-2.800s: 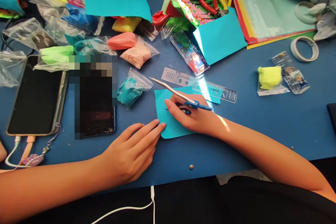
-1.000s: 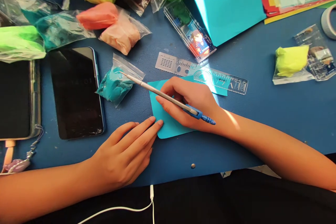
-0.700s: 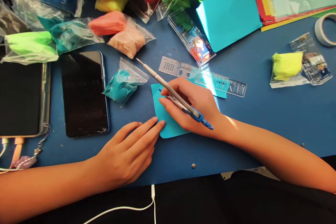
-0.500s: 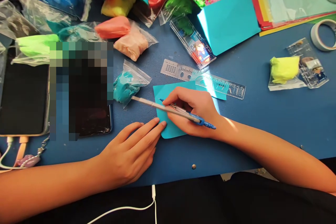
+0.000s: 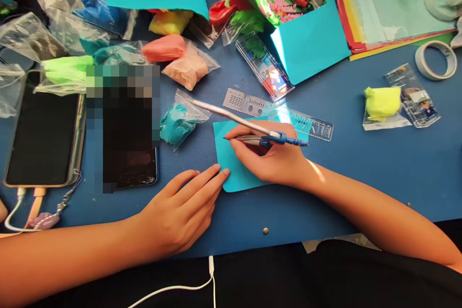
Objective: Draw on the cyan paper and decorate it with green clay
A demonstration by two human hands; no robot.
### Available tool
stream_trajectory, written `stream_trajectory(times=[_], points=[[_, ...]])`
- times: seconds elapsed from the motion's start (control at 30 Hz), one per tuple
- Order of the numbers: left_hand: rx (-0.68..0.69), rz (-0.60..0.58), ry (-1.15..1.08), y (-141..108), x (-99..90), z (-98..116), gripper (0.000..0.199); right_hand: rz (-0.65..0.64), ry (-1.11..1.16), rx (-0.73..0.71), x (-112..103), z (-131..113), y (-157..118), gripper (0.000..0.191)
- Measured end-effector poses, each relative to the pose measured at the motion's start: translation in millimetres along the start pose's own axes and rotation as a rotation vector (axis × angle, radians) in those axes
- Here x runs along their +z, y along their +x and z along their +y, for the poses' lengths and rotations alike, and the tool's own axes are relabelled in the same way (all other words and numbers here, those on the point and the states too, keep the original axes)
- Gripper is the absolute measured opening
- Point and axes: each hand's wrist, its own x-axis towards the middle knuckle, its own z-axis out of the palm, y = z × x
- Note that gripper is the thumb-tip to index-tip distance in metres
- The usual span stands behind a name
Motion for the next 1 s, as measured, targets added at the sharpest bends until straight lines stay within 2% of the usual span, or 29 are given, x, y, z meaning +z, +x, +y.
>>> stream_trajectory(times=[0.23,0.4,0.57,1.0], points=[[0.003,0.072,0.001,-2.3,7.1,-0.6,0.028,-0.063,0.057,-0.034,0.8,6.5,-1.1,0.013],[0.002,0.004,0.004,-1.3,1.7,-0.3,0.027,-0.130,-0.010,-0.079,0.8,8.2,-2.6,0.009],[0.004,0.002,0.006,-0.3,-0.4,0.1,0.028,-0.176,-0.029,-0.025,0.7,8.1,-2.9,0.011],[-0.003,0.006,-0.011,0.6,-0.1,-0.6,0.027,-0.150,0.002,-0.015,1.6,7.5,-1.6,0.011]])
